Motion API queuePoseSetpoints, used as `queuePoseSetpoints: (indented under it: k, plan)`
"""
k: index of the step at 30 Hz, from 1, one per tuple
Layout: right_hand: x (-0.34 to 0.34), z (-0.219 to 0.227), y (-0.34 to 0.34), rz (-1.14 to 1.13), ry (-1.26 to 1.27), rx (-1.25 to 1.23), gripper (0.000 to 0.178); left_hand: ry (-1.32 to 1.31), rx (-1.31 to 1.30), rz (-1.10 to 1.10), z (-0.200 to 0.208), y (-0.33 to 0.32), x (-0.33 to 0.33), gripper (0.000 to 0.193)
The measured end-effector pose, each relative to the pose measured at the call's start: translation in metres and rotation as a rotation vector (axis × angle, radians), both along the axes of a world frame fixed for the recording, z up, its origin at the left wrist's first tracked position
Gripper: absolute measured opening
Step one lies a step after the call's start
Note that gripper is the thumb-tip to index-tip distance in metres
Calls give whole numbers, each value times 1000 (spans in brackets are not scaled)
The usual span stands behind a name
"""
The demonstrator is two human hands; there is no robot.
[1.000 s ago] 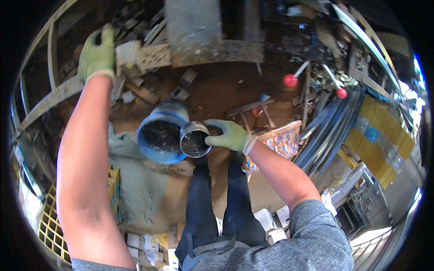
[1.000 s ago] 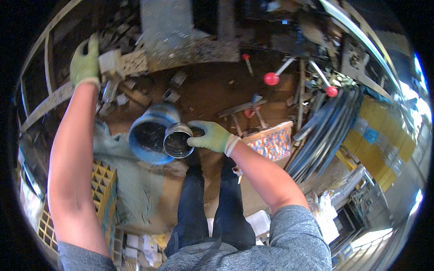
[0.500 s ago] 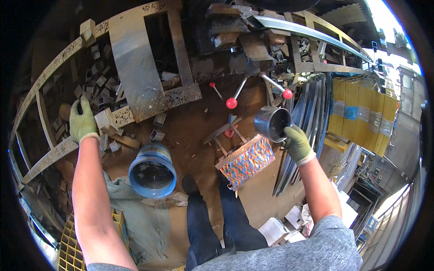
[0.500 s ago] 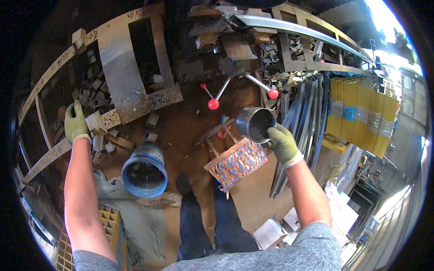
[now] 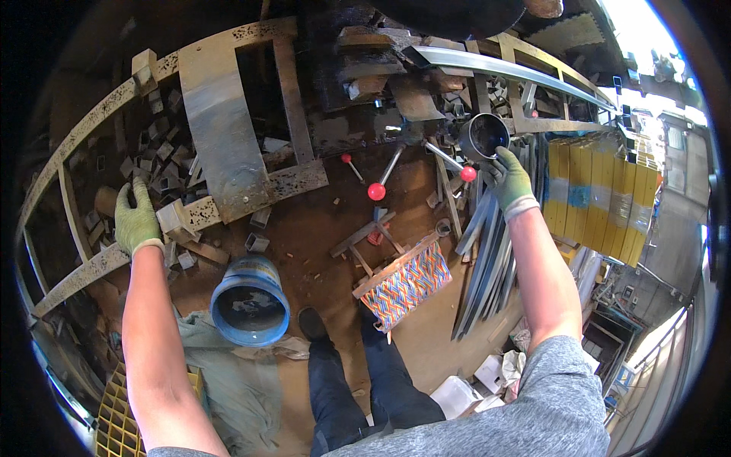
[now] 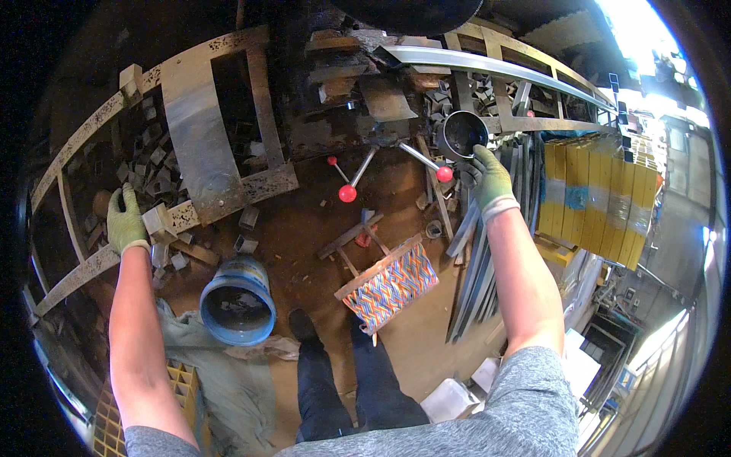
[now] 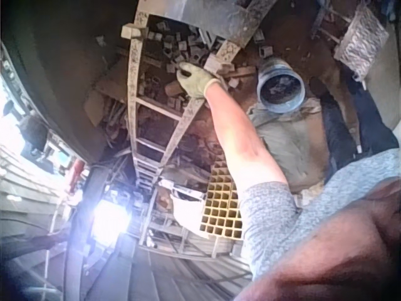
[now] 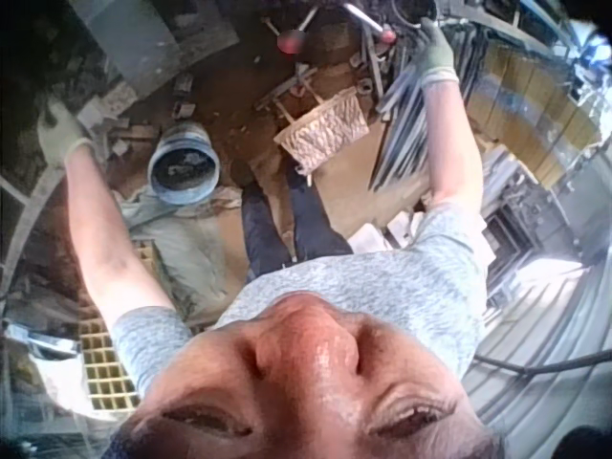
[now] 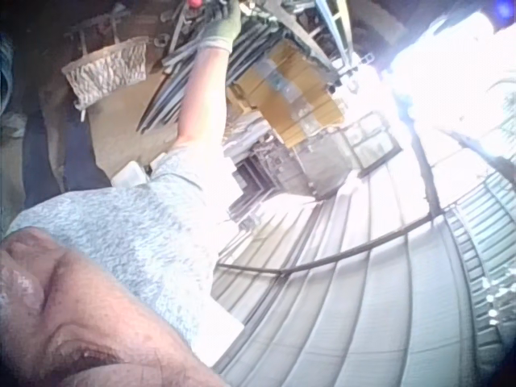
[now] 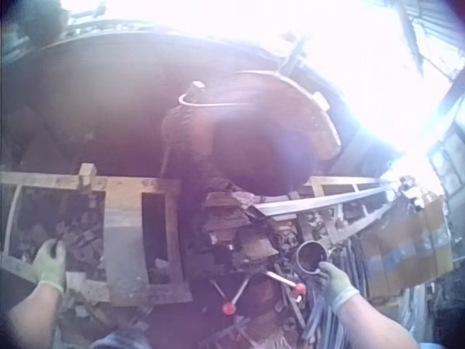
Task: The person uses a power drill to remove fasteners from a metal frame, then positions and cuts a metal bar with a chop saw. The person handles metal pieces and tools throughout the sequence.
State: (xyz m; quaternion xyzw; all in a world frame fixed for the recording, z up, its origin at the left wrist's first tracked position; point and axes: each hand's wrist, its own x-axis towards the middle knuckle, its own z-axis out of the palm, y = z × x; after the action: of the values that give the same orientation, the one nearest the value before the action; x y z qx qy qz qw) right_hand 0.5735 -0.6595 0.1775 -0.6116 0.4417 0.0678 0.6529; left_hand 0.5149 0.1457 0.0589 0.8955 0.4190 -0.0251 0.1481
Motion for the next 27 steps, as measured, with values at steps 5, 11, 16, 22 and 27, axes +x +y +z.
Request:
queuePoseSetpoints:
  k: [5,11,16,22,27]
  plan:
    - [20,-49,-6,-31,95,-163,55,-22,15,-37,-1,2,0,79]
    - [37,-69,-6,118,159,-333,64,0,32,-15,4,-3,1,79]
    - [52,-73,-3,205,283,-439,65,5,16,2,8,-6,2,78]
    - [57,-75,14,190,251,-429,41,-12,31,-4,6,-5,1,78]
    - [57,-59,33,302,321,-598,44,-6,32,-7,5,-4,0,79]
